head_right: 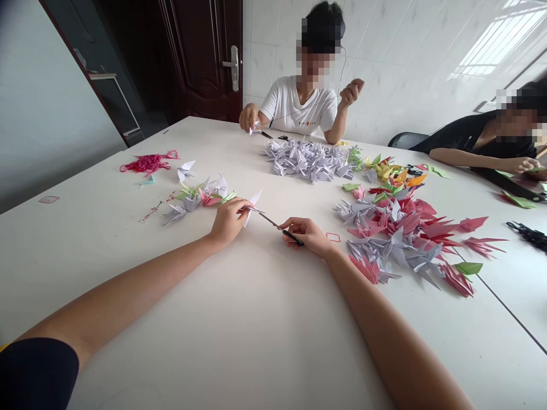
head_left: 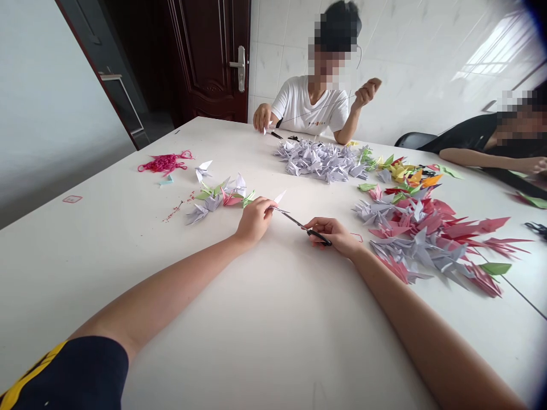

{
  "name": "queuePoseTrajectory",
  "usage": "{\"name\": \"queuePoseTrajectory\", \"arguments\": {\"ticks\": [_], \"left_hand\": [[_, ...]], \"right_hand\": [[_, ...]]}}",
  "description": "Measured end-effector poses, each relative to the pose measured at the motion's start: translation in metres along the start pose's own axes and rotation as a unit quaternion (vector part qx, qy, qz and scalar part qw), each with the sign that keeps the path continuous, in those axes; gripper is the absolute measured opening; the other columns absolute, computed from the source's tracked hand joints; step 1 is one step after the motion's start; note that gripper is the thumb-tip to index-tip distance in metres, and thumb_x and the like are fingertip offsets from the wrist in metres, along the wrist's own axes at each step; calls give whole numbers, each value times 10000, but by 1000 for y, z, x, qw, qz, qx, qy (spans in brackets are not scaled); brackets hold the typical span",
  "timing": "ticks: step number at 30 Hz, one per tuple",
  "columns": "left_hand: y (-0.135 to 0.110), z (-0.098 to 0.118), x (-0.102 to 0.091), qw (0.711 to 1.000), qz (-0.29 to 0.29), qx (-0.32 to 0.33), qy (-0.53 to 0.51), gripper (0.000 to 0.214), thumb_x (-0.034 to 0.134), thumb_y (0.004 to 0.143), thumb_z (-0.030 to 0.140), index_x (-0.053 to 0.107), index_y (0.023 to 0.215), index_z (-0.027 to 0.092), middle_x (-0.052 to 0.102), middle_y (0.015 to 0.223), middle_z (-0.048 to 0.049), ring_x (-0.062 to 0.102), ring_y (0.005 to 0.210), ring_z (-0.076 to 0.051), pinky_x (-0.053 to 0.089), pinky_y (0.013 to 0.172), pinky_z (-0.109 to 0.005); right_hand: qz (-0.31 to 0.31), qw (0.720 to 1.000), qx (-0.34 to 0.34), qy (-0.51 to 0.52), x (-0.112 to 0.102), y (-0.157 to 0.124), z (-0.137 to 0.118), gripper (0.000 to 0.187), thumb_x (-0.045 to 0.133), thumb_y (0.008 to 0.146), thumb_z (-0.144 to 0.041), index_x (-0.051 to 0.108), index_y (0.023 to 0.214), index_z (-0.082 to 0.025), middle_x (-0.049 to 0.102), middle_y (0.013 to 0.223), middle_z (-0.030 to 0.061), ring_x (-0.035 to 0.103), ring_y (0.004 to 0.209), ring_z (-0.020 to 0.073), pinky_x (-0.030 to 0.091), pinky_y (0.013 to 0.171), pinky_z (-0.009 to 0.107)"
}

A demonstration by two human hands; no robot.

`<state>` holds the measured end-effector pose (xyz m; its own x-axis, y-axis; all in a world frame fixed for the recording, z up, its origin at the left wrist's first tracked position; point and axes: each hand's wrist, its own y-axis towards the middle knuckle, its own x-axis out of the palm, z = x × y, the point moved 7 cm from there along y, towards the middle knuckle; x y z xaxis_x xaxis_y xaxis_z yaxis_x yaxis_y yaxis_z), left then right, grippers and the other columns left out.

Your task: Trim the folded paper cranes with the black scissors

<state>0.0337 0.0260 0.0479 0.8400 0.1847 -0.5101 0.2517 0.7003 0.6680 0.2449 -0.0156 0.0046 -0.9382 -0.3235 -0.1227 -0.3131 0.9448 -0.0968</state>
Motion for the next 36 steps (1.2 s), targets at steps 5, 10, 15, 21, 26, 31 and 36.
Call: {"name": "queuePoseTrajectory", "arguments": {"ticks": [5,10,15,21,26,31,36], "left_hand": [[0,-1,0,1000,-2,-4,-3,276,525,837,-11,697,921,187,718,953,-43,674,867,-160,546,783,-282],[0,-2,1,1000,-5,-12,-9,272,525,838,-8,698,921,185,713,948,-45,669,855,-159,547,762,-277],[0,-1,1,1000,-4,-8,-11,275,522,838,-14,701,921,177,715,947,-48,674,859,-158,549,759,-274],[-1,-2,0,1000,-3,-12,-13,281,520,835,-17,705,918,178,721,953,-47,677,866,-156,549,767,-270],[-1,-2,1,1000,-6,-15,-14,276,520,840,-4,701,924,185,719,956,-45,675,864,-157,548,768,-274],[0,-3,1,999,-10,-28,-22,268,519,840,2,702,916,182,718,953,-46,668,848,-153,542,750,-267],[0,-5,3,999,-22,-42,-25,260,525,832,1,708,900,173,721,941,-48,668,821,-152,540,743,-268]], "right_hand": [[-1,1000,1,-9,0,0,0,383,840,675,-416,710,943,-174,626,634,-1,541,525,115,398,477,248],[3,1000,1,-7,0,0,0,387,846,670,-420,714,941,-175,611,634,-7,546,546,116,412,487,243],[-2,1000,-2,-5,0,0,0,384,841,683,-422,704,937,-169,603,627,-9,535,536,110,401,481,239],[-5,1000,-3,-7,0,1,1,381,838,690,-424,700,938,-170,605,630,-11,539,536,110,396,480,238],[-2,1000,-1,-8,0,0,0,390,839,683,-434,701,936,-172,613,644,-4,547,545,116,398,479,242],[0,1000,-3,-16,1,0,-2,384,831,689,-428,698,939,-169,597,621,-13,532,527,107,401,478,240],[3,999,1,-32,4,0,-3,392,837,670,-423,694,933,-169,591,597,-19,550,534,119,407,471,238]]}}
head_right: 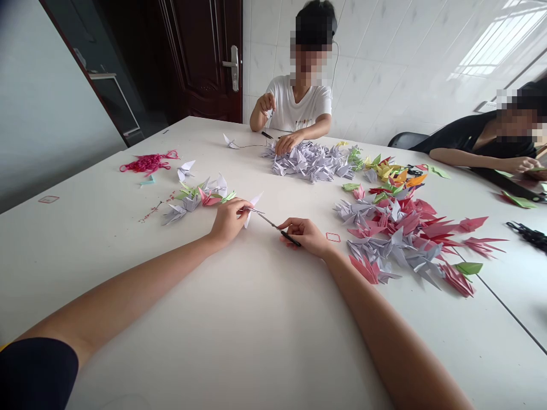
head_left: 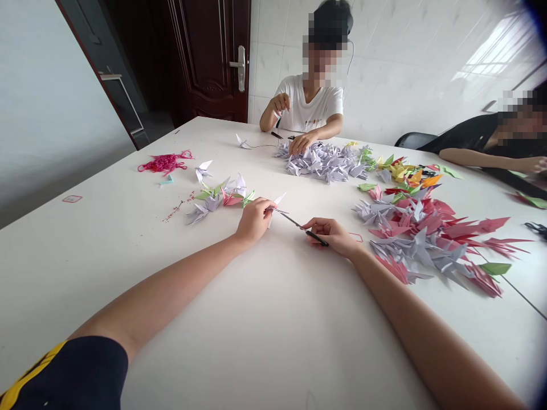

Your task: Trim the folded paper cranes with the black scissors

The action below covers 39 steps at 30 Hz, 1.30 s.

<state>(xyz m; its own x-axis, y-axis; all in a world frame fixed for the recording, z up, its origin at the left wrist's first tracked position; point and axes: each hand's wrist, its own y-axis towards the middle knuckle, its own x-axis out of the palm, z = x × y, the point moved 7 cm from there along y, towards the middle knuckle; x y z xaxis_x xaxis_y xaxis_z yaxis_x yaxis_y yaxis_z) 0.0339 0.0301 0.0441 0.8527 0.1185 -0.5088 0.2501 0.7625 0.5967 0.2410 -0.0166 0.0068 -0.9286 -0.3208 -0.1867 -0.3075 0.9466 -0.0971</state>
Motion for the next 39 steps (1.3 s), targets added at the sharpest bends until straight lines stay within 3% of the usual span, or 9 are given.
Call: {"name": "queuePoseTrajectory", "arguments": {"ticks": [14,39], "left_hand": [[-1,-1,0,1000,-9,-15,-8,267,522,831,-1,713,912,168,723,958,-54,679,853,-161,552,775,-280],[0,-7,7,998,-43,-50,-7,235,548,830,67,723,928,190,706,893,-36,613,725,-147,504,682,-271]], "right_hand": [[-3,1000,-6,-6,-2,0,3,382,835,688,-427,700,941,-175,603,609,-19,549,530,114,417,479,240],[7,1000,-7,-21,0,0,-2,415,826,674,-458,700,942,-169,612,599,-11,538,524,113,417,475,237]]}}
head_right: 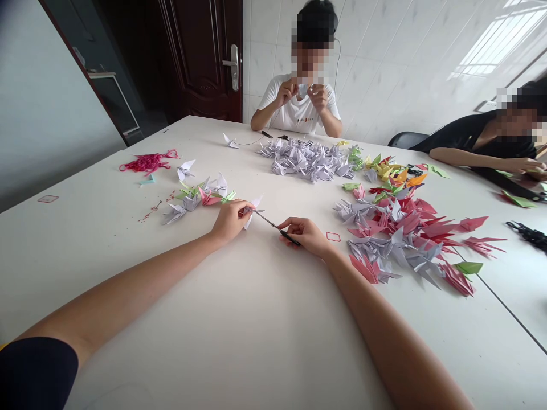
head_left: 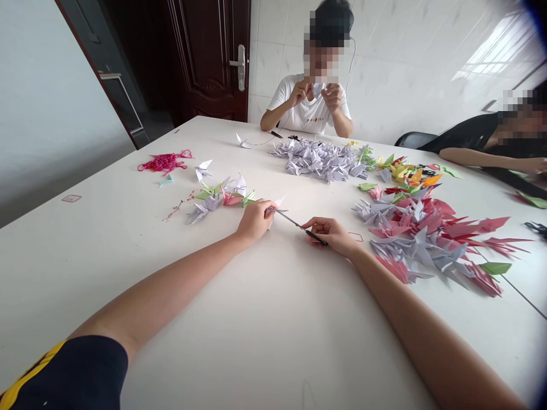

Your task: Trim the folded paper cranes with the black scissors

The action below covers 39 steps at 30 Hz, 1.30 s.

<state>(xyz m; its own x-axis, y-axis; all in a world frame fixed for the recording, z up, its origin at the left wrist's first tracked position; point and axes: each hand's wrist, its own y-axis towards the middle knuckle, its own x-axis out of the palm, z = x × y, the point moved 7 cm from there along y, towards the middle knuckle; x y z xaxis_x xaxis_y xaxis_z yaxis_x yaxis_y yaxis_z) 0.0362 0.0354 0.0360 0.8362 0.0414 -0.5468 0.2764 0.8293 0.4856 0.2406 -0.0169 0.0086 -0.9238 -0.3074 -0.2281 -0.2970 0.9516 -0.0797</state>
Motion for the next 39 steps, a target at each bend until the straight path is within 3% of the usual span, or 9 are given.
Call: {"name": "queuePoseTrajectory", "arguments": {"ticks": [39], "left_hand": [[0,0,0,1000,2,-2,-9,232,545,827,76,719,923,195,708,902,-41,624,759,-159,517,680,-274]], "right_hand": [[7,1000,7,-3,1,-1,-4,416,834,645,-469,704,912,-177,612,587,-12,555,522,125,417,471,243]]}}
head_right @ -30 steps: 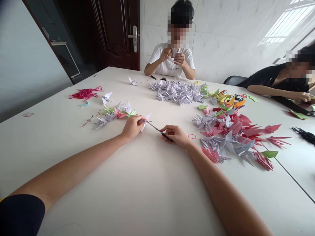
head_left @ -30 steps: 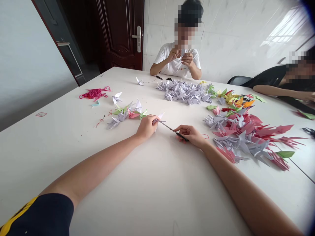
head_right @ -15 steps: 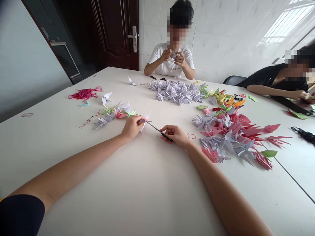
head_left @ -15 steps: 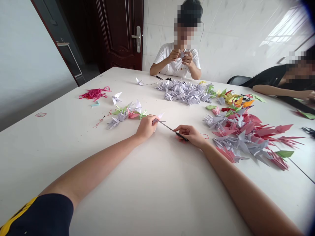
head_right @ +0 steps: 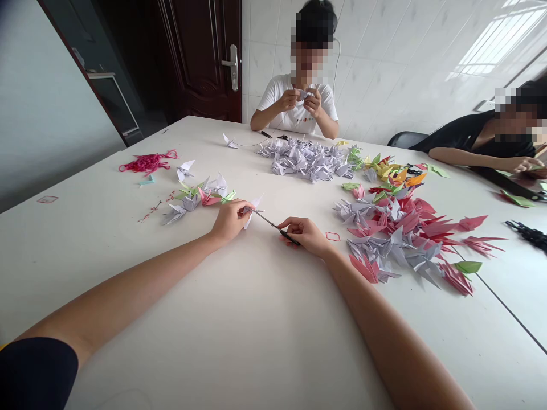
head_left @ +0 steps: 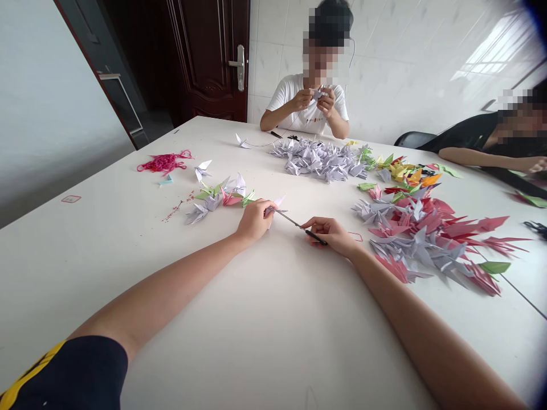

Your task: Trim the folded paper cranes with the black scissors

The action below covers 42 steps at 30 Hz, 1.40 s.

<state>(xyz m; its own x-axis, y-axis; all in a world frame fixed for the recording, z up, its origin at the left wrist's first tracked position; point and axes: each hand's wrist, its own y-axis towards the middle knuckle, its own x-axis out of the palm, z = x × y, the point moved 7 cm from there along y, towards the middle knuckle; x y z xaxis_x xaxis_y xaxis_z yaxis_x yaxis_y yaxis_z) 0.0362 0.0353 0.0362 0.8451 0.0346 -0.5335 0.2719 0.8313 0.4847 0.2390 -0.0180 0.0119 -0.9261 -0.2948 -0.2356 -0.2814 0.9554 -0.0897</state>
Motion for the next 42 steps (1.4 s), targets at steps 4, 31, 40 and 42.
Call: {"name": "queuePoseTrajectory", "arguments": {"ticks": [4,31,40,42], "left_hand": [[0,0,0,1000,2,2,-2,232,544,829,72,719,916,197,707,900,-42,626,766,-160,518,680,-272],[0,-2,1,1000,-10,-6,-1,231,544,831,80,724,934,182,702,899,-43,614,751,-155,497,679,-267],[0,-2,1,1000,-6,0,0,234,547,825,77,729,930,182,687,859,-33,583,709,-144,472,662,-261],[0,-2,1,1000,-6,3,3,230,551,825,81,729,929,183,681,843,-29,572,692,-141,463,650,-260]], "right_hand": [[-1,1000,-1,1,0,0,0,409,833,651,-463,704,915,-179,604,584,-17,541,509,119,400,472,244],[-7,1000,-6,-1,-2,2,7,385,818,688,-432,705,952,-176,624,613,-11,540,523,111,410,491,235],[-7,1000,-6,3,-2,1,5,381,825,681,-419,705,945,-172,599,590,-23,543,515,110,403,491,237],[-5,1000,-5,1,-2,1,4,376,824,680,-416,705,941,-172,598,584,-25,542,513,110,397,486,236]]}}
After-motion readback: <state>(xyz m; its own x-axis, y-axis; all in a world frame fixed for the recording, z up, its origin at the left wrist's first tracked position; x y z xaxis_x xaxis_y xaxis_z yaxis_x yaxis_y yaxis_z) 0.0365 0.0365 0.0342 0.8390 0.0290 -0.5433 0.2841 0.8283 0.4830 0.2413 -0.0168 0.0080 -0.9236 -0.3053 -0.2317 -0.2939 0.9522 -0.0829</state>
